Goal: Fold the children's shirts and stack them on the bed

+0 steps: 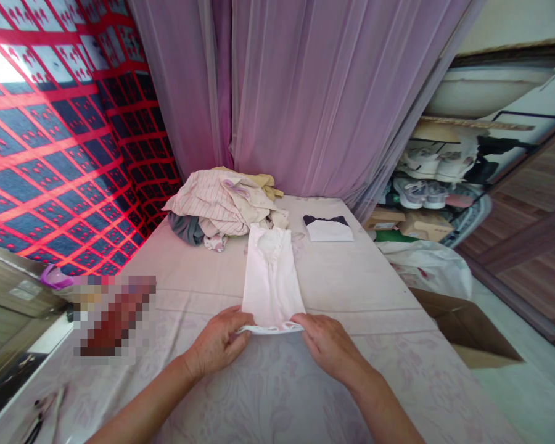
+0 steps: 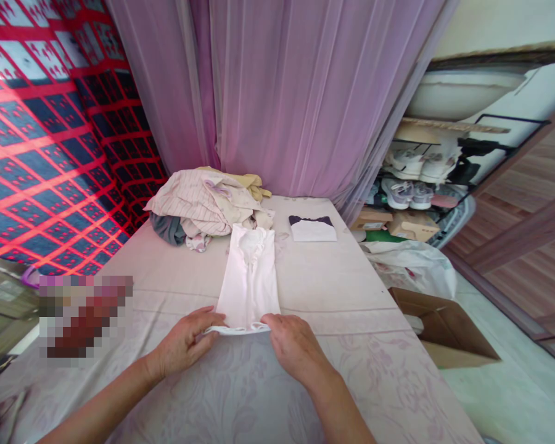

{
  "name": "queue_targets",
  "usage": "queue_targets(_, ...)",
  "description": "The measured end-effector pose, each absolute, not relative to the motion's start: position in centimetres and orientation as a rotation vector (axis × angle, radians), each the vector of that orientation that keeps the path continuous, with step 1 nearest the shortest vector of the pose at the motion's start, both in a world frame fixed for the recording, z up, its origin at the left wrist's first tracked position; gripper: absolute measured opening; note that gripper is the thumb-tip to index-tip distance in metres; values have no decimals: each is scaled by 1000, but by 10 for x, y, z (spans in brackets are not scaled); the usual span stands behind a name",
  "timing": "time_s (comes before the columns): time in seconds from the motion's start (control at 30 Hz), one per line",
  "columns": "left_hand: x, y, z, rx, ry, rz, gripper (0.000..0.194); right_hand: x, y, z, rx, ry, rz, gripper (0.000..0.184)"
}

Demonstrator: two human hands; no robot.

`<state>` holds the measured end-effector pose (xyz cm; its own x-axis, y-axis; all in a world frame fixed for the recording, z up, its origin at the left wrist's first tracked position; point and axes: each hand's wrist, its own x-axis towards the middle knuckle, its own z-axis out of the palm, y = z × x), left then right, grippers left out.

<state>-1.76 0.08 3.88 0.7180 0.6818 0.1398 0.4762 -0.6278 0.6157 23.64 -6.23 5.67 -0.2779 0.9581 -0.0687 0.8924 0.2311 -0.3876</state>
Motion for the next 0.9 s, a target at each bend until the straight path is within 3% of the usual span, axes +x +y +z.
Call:
queue_targets(0.23, -15, -5, 50, 2080, 927, 244, 20, 244, -69, 80, -1734, -2275, 934, 26)
queue_targets(0.47, -4, 33, 29, 1992, 1202, 419, 30, 254, -22, 57, -1841, -2067, 774, 28)
queue_targets(0.9, 12, 63, 28, 2285, 1468, 199, 28, 256, 12, 10, -1958, -1774, 546, 41)
